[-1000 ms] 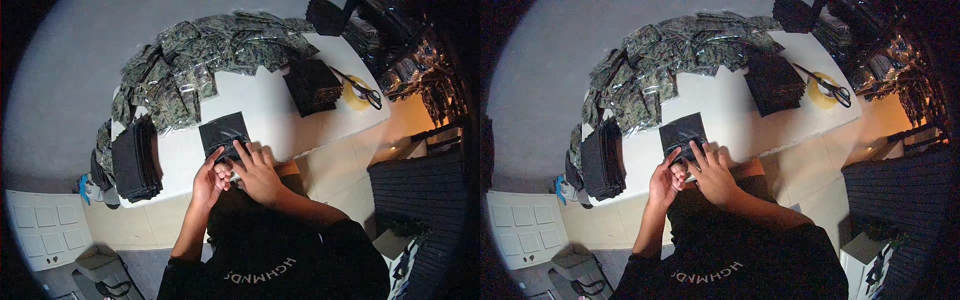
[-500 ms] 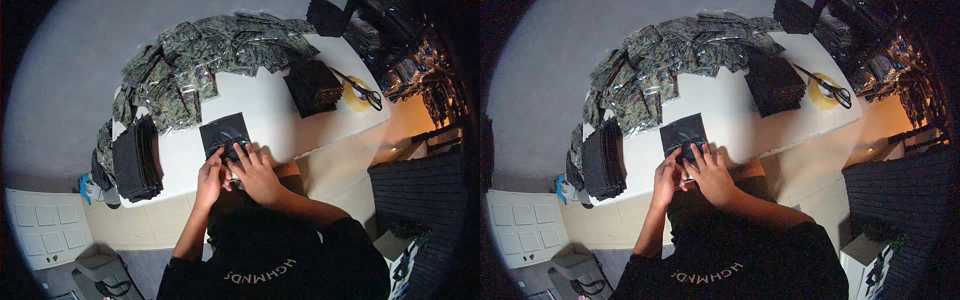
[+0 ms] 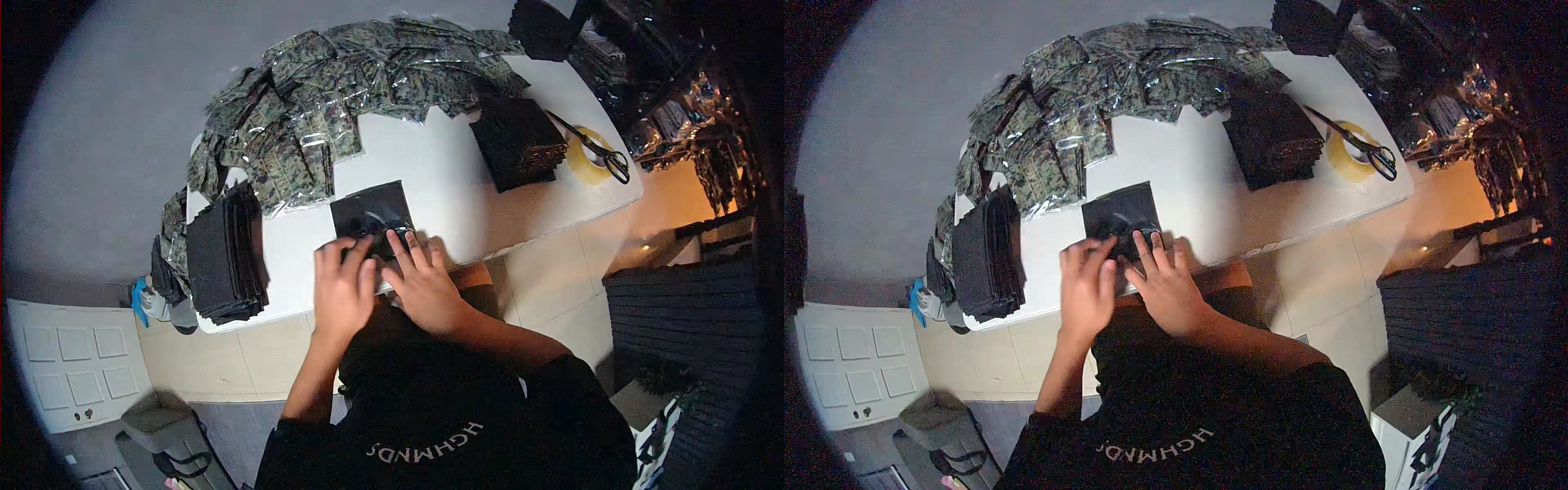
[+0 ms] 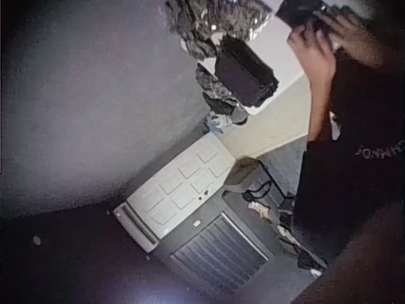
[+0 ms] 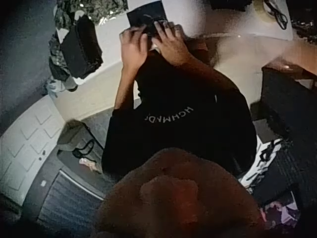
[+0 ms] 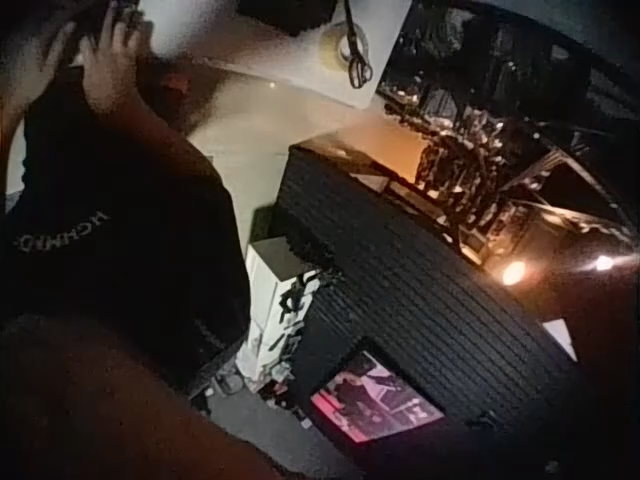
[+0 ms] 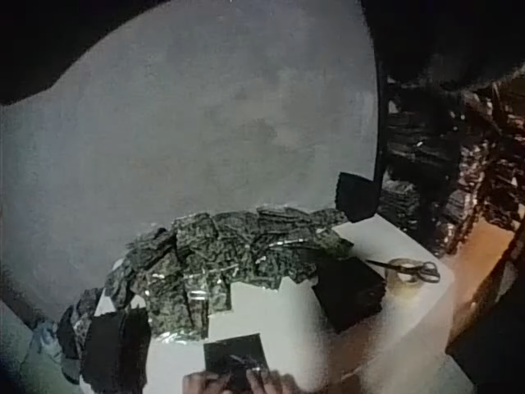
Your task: The recorder is shown manually packaging items into small black plastic mailers and sealing them with tape.
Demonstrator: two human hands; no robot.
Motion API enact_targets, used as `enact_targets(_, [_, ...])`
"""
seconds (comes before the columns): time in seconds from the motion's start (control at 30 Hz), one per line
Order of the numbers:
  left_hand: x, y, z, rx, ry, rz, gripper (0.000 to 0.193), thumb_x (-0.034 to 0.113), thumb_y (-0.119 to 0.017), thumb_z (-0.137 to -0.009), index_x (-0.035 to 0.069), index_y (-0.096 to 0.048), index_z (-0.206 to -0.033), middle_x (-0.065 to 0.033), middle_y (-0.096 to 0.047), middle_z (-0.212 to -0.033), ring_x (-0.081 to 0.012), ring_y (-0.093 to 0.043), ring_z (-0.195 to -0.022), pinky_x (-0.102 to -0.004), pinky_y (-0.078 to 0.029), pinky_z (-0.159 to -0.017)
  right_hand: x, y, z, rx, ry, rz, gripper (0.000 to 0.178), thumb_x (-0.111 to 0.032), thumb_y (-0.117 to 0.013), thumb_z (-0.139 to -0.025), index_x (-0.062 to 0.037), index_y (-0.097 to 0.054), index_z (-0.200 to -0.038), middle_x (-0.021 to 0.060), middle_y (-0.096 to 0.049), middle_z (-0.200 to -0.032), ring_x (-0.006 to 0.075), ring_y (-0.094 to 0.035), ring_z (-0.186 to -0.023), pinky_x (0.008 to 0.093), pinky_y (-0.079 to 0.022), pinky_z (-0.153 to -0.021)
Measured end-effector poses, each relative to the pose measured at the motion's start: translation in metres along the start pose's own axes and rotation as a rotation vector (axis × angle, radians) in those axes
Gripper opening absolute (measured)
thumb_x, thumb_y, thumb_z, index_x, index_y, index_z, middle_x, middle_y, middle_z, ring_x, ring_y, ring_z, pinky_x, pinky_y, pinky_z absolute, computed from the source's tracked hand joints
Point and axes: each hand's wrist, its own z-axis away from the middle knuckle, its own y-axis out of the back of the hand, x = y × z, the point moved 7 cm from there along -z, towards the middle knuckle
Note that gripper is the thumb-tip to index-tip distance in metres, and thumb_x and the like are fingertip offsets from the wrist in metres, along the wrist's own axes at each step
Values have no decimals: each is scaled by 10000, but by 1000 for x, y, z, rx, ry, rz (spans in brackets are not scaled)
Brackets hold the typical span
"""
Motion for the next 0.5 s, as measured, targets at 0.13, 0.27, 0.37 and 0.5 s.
enact_targets(0.13, [11, -29, 3, -32, -112, -147, 480, 260, -611, -1069, 61, -671, -1501, -277, -473, -1611, -531, -394, -1511, -616, -333, -1252, 0, -9, 0, -38, 0, 73, 473, -259, -572, -1045, -68, -645, -1471, 306, -371, -1724, 509, -426, -1539, 731, -357, -1186])
enact_targets(0.27, [0, -41, 5, -75, -67, -193, 572, 412, -612, -1067, 68, -661, -1522, -289, -359, -1724, -552, -251, -1617, -731, -211, -1270, 1, -12, 1, 24, 9, 14, 459, -282, -575, -1048, -54, -670, -1435, 304, -377, -1722, 498, -439, -1532, 730, -356, -1184])
enact_targets(0.37, [-6, -41, 6, -87, -49, -213, 584, 438, -603, -1068, 99, -655, -1541, -273, -331, -1753, -553, -219, -1635, -763, -170, -1270, 0, -9, 0, 39, 2, 22, 459, -295, -581, -1043, -59, -681, -1423, 305, -386, -1717, 497, -450, -1524, 729, -360, -1181])
enact_targets(0.5, [-10, -38, 6, -74, -32, -237, 565, 436, -611, -1064, 156, -659, -1552, -254, -331, -1761, -549, -210, -1640, -764, -163, -1272, 1, -9, 1, 10, 5, 54, 481, -300, -583, -1038, -76, -656, -1457, 309, -401, -1706, 499, -460, -1515, 737, -347, -1186])
